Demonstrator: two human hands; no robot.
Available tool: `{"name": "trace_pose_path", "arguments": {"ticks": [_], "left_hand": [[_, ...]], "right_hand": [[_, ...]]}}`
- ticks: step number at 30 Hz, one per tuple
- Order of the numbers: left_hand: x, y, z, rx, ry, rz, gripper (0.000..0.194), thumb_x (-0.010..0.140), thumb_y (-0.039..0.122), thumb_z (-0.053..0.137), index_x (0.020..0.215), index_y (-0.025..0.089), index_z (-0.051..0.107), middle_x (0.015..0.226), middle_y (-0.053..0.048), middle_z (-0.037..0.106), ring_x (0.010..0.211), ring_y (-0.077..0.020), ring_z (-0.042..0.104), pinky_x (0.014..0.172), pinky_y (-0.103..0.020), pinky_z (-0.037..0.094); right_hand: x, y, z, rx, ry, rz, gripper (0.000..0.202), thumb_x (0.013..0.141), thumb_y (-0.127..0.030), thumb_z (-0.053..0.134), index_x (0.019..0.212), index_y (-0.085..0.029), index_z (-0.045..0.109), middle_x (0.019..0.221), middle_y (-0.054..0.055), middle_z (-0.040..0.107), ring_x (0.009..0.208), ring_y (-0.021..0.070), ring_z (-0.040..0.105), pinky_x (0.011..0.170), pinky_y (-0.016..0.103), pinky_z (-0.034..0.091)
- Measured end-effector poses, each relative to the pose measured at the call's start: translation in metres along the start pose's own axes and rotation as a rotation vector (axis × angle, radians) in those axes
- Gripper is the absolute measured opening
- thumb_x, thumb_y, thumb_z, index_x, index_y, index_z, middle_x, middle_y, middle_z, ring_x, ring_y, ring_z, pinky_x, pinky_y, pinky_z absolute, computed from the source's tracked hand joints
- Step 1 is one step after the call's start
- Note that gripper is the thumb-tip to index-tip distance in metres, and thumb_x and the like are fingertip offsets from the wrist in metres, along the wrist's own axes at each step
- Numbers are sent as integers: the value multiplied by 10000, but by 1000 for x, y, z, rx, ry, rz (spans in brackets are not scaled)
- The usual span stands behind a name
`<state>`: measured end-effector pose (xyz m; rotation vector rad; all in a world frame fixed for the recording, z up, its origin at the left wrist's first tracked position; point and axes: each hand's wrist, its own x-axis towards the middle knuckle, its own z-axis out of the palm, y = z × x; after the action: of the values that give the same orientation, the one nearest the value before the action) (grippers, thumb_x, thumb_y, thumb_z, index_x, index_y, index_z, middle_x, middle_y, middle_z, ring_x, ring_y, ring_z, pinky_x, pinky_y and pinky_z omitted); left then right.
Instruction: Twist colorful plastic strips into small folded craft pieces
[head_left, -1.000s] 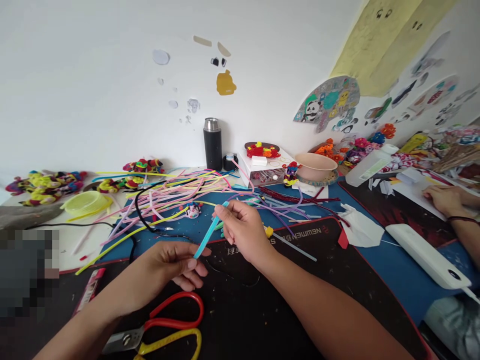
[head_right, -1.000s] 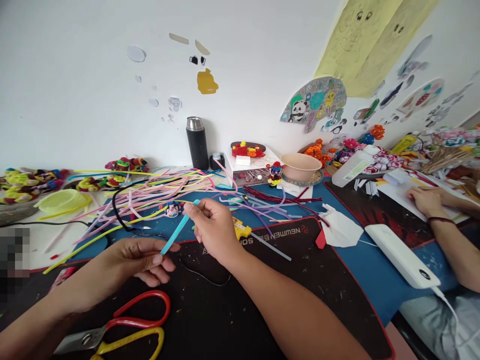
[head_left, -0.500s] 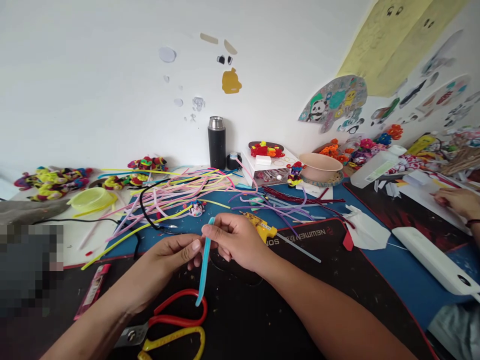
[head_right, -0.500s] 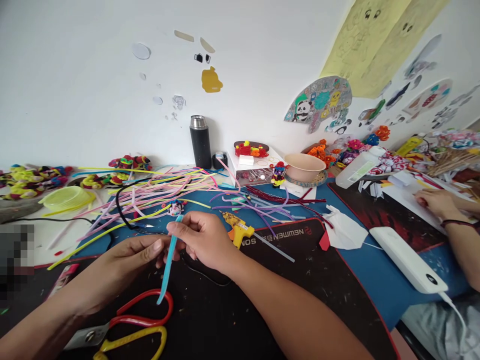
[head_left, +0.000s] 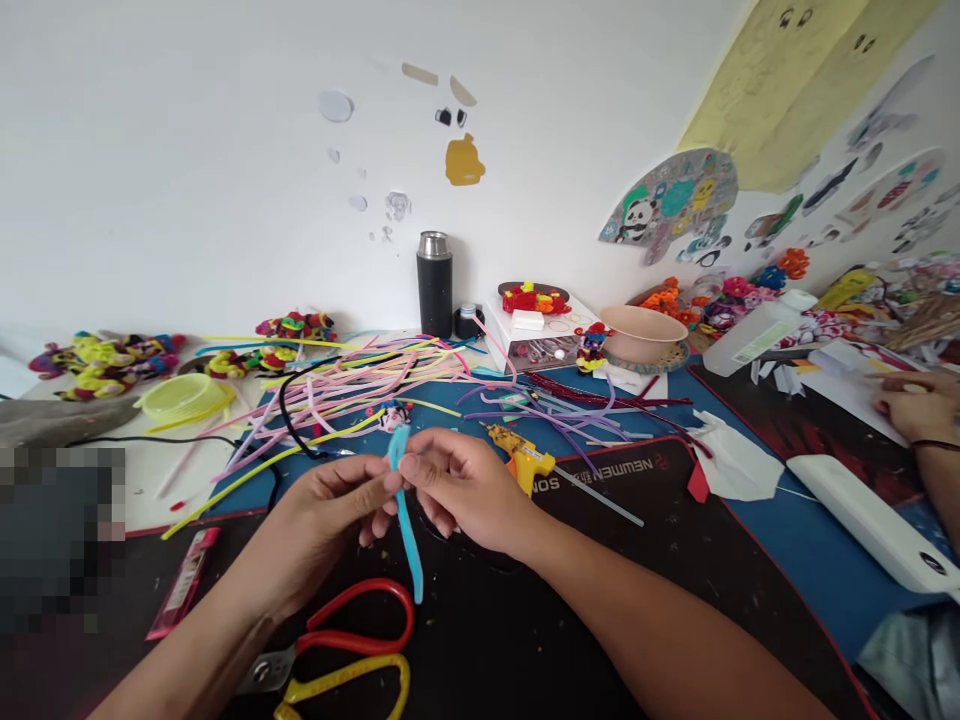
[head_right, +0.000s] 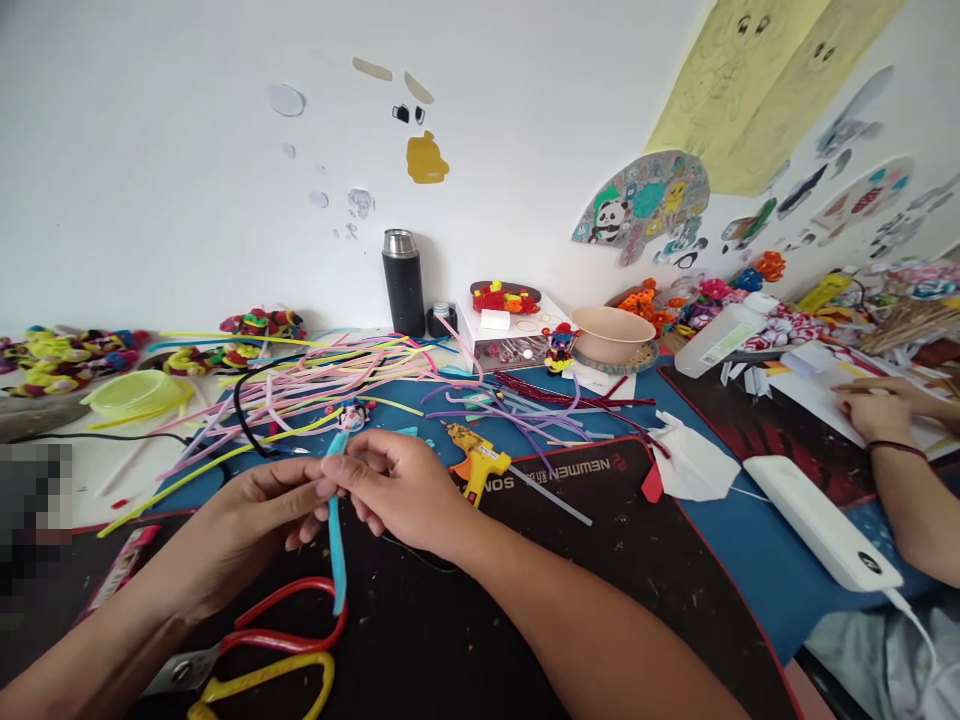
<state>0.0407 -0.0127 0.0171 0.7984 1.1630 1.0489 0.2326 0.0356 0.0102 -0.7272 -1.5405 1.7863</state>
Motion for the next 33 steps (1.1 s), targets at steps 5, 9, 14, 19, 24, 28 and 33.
{"name": "trace_pose_path", "arguments": {"ticks": [5, 9, 14, 19, 24, 28, 33], "left_hand": [[-1, 10, 2, -174, 217, 176, 460, 482, 438, 1115, 682, 160, 807, 584, -25, 712, 508, -120, 594, 445, -182, 456], [-1, 16, 2, -212, 288, 236, 466, 458, 406, 1121, 691, 144, 814, 598, -30, 727, 544, -127, 628, 460, -175, 483], [4, 16, -8, -295, 349, 311, 342, 587, 268, 1070, 737, 144, 789, 651, -11, 734, 596, -122, 655, 492, -160, 494], [6, 20, -10, -313, 353, 321, 311, 608, 235, 1050, 706, 145, 769, 635, -1, 711, 586, -122, 649, 491, -160, 497], [6, 21, -10, -315, 340, 352, 295, 636, 220, 1039, 709, 135, 767, 633, 1, 705, 584, -117, 654, 499, -160, 507], [5, 20, -9, -310, 346, 358, 303, 604, 213, 1049, 709, 136, 775, 635, 0, 712, 581, -121, 657, 506, -165, 516], [5, 23, -6, -317, 383, 333, 280, 617, 213, 1029, 693, 150, 767, 622, 6, 695, 578, -111, 634, 508, -155, 504]], "right_hand": [[0, 1, 2, -17, 18, 40, 540, 957, -714, 728, 1114, -198, 710, 589, -88, 556, 424, 91, 472, 431, 223, 367], [-2, -1, 3, -85, -63, 77, 518, 993, -705, 689, 972, -190, 732, 581, -72, 547, 446, 89, 491, 472, 230, 357], [-3, -3, 4, -115, -114, 101, 582, 1017, -744, 615, 906, -185, 730, 535, -76, 517, 447, 90, 473, 522, 241, 375], [0, 6, 1, -21, -102, 113, 587, 1022, -751, 597, 912, -188, 721, 533, -80, 499, 432, 96, 459, 492, 243, 374], [1, 8, 1, -19, -87, 99, 539, 1030, -700, 622, 871, -191, 701, 523, -82, 502, 425, 92, 463, 483, 233, 377], [0, 5, 2, -46, -54, 89, 553, 1018, -709, 632, 792, -204, 649, 480, -92, 464, 414, 95, 455, 492, 233, 390], [0, 4, -1, -111, -45, 83, 544, 1007, -682, 672, 752, -203, 637, 440, -87, 472, 385, 90, 447, 469, 222, 347]]}}
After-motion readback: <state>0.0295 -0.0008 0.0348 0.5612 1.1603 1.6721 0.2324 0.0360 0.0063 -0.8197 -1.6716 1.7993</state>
